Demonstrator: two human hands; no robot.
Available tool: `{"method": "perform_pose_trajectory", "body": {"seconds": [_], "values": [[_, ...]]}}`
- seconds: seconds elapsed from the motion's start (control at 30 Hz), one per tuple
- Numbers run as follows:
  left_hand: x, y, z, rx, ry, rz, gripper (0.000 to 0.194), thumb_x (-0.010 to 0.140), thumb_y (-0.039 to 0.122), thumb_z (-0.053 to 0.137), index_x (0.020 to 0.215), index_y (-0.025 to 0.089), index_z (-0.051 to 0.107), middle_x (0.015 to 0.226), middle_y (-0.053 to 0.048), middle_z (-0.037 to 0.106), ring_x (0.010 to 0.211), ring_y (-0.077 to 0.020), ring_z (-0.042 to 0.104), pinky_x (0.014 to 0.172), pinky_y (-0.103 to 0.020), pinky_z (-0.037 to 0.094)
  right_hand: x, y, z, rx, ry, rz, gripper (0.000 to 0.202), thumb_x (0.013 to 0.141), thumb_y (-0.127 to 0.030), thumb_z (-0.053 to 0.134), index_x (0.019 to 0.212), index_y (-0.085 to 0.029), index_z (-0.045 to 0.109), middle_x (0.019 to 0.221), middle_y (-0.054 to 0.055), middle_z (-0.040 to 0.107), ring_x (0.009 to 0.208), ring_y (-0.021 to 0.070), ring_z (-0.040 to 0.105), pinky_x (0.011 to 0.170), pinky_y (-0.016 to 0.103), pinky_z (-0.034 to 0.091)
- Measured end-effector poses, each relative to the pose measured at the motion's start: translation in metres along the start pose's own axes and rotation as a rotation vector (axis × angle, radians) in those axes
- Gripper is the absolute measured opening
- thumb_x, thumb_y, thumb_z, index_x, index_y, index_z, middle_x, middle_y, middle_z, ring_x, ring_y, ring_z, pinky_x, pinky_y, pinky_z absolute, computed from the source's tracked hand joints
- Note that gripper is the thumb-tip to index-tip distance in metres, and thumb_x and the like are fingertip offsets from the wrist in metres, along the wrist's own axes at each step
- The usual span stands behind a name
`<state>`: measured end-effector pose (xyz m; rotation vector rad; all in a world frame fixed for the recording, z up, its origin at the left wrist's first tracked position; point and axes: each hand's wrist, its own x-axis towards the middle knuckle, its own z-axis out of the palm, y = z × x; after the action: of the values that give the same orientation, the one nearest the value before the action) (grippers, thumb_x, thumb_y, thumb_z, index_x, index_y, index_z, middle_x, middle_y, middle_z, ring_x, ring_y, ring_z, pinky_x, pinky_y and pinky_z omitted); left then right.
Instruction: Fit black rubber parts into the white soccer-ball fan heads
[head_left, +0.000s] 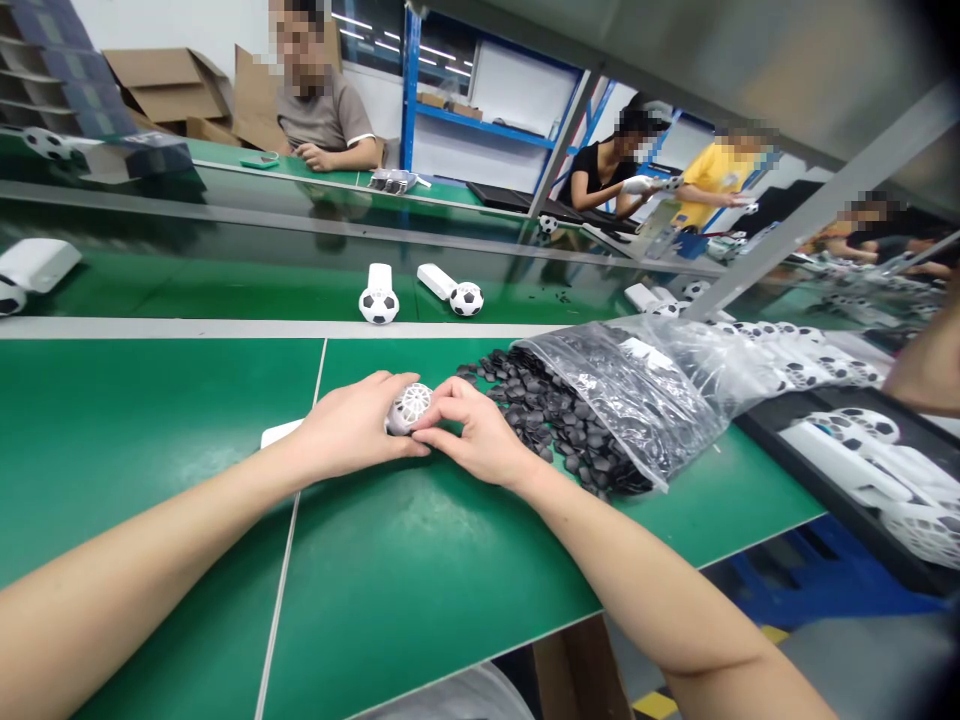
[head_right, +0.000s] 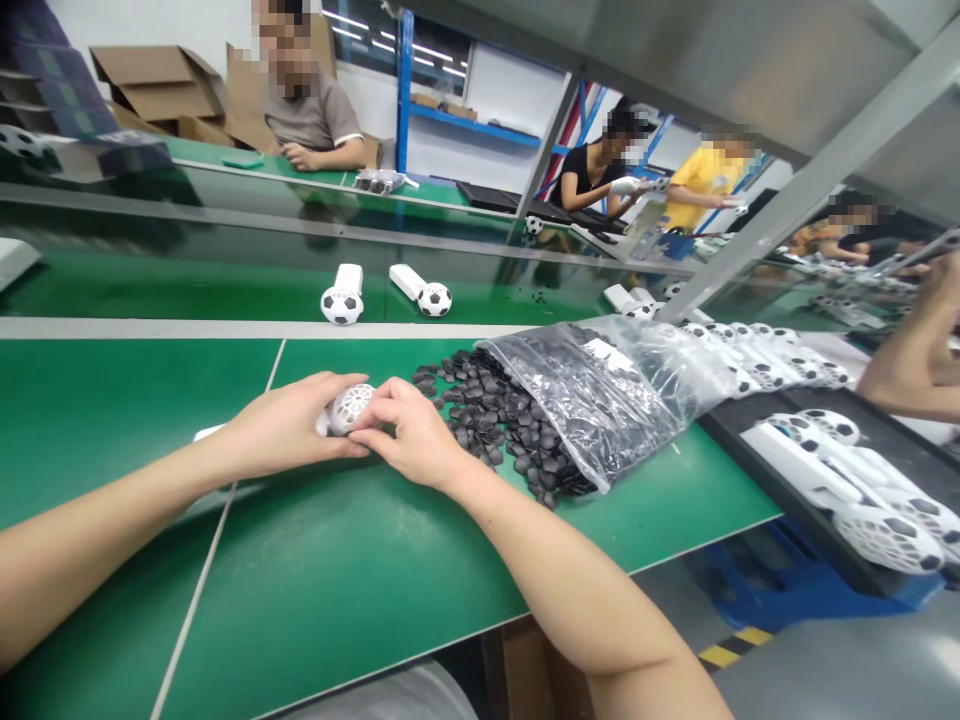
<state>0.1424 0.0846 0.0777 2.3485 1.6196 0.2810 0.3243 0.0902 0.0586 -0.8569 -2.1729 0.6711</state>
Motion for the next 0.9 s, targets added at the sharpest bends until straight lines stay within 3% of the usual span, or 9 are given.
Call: {"method": "perform_pose_trajectory", "body": {"seconds": [0.2,0.33,0.5,0.73,0.9], "values": [[0.002,0.002,0.001,-0.018,0.032,-0.016,0.069,0.062,0.064,0.056,0.121,0.030,0.043,0.119,-0.003,0.054,0.099,-0.0256,0.056,0.071,-0.033,0.045,0.001,-0.001,0.003,0.029,0.062,0.096,0.011,0.069,-0.017,0.069,0.070,-0.018,0.057,0.092,0.002,0.048,0.096,0.0158,0.050,0.091,0.033,0.040],[0.002,0.005,0.002,-0.023,0.040,-0.039,0.067,0.059,0.064,0.059,0.115,0.030,0.047,0.111,-0.002,0.057,0.094,-0.0245,0.057,0.066,-0.030,0.043,0.000,0.002,0.004,0.135,0.042,0.189,0.031,0.066,-0.018,0.068,0.091,-0.020,0.050,0.118,0.007,0.046,0.112,0.0187,0.045,0.091,0.035,0.042],[0.002,0.007,0.001,-0.034,0.036,-0.048,0.061,0.057,0.062,0.060,0.108,0.029,0.050,0.103,-0.001,0.059,0.089,-0.0228,0.058,0.061,-0.028,0.041,-0.001,0.005,0.006,0.189,-0.048,0.211,0.049,0.070,-0.022,0.064,0.114,-0.020,0.042,0.118,0.007,0.049,0.107,0.0190,0.050,0.090,0.036,0.043],[0.001,0.009,-0.001,-0.042,0.015,-0.056,0.063,0.056,0.061,0.061,0.109,0.029,0.049,0.103,-0.001,0.059,0.087,-0.0231,0.058,0.060,-0.028,0.041,-0.002,0.003,0.007,0.127,-0.036,0.219,0.046,0.072,-0.025,0.063,0.114,-0.020,0.044,0.116,0.008,0.050,0.106,0.0199,0.050,0.093,0.038,0.042],[0.001,0.010,-0.001,-0.038,0.008,-0.057,0.054,0.058,0.059,0.060,0.100,0.027,0.051,0.096,0.000,0.059,0.082,-0.0210,0.058,0.056,-0.027,0.039,-0.003,-0.005,0.010,0.102,0.028,0.107,0.031,0.073,-0.020,0.065,0.101,-0.023,0.055,0.121,0.006,0.045,0.122,0.0190,0.037,0.101,0.036,0.034]]}}
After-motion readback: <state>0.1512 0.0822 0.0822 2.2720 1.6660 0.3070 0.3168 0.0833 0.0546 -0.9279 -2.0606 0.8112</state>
